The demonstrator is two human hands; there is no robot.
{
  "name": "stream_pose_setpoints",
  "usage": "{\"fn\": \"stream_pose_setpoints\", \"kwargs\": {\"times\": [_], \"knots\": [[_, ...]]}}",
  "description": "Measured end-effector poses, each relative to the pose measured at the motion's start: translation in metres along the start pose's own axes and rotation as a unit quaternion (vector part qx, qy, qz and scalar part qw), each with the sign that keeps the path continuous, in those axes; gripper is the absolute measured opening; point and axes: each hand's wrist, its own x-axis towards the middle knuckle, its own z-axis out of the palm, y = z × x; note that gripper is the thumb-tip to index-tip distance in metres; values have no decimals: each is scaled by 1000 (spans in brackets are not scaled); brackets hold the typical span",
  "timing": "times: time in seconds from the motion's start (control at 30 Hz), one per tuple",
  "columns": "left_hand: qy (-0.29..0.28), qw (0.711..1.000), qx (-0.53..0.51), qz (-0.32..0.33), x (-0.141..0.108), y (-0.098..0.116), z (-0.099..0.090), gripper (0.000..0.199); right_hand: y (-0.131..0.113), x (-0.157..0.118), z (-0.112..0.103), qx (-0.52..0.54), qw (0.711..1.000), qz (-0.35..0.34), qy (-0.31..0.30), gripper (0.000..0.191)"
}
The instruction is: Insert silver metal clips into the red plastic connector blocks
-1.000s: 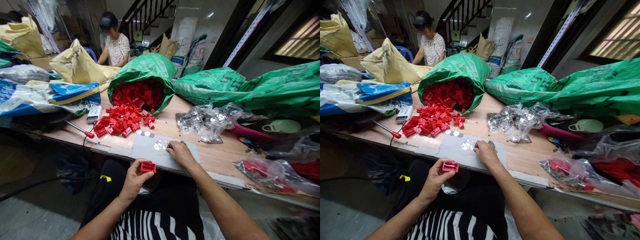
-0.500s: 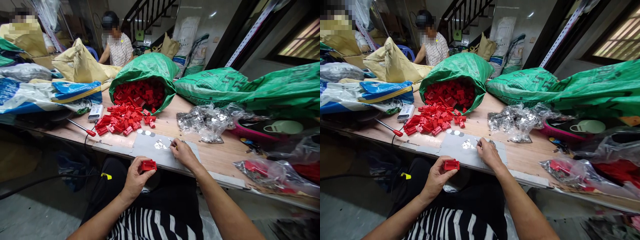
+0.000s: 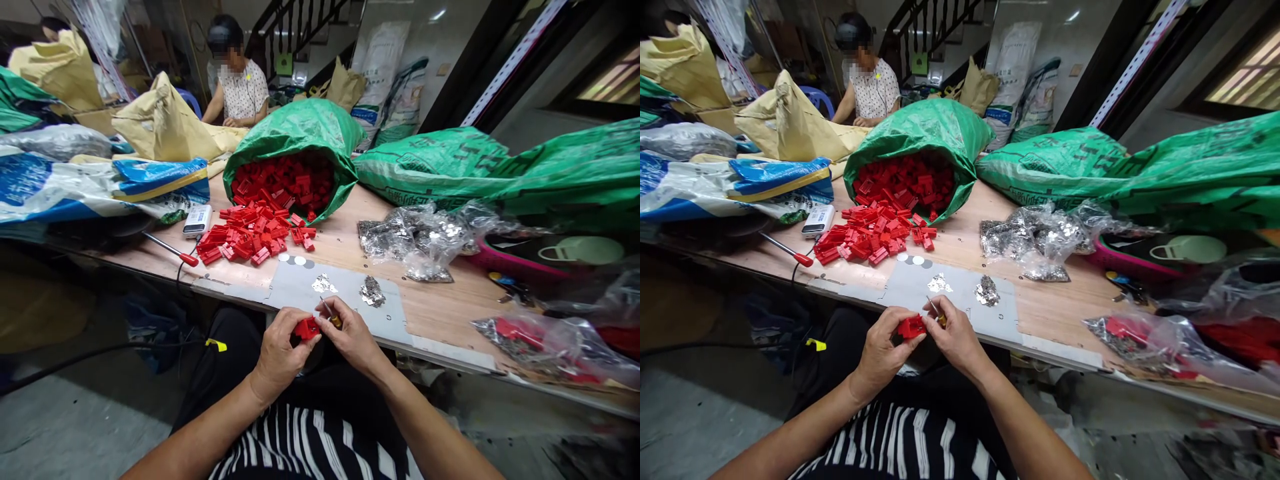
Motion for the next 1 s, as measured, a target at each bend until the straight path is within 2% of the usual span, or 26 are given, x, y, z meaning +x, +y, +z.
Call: {"fn": "stream_pose_setpoints", "kwargs": {"times": [0.2, 0.4, 0.67, 0.8, 1.0], "knots": [[-20, 999, -20, -15, 1, 3, -2, 26, 4, 0, 0, 32, 999, 20, -32, 15], [-31, 984, -99, -145, 0, 1, -3, 34, 10, 1, -5, 145, 987, 48, -58, 30], [-39, 938, -257, -230, 1, -1, 0, 40, 10, -4, -9, 230, 963, 93, -109, 32], [-48, 916, -309, -250, 0, 0, 1, 43, 10, -6, -7, 240, 958, 104, -117, 33], [-76, 896, -362, -247, -2, -2, 1, 48, 12, -6, -1, 286, 942, 107, -141, 34]]}}
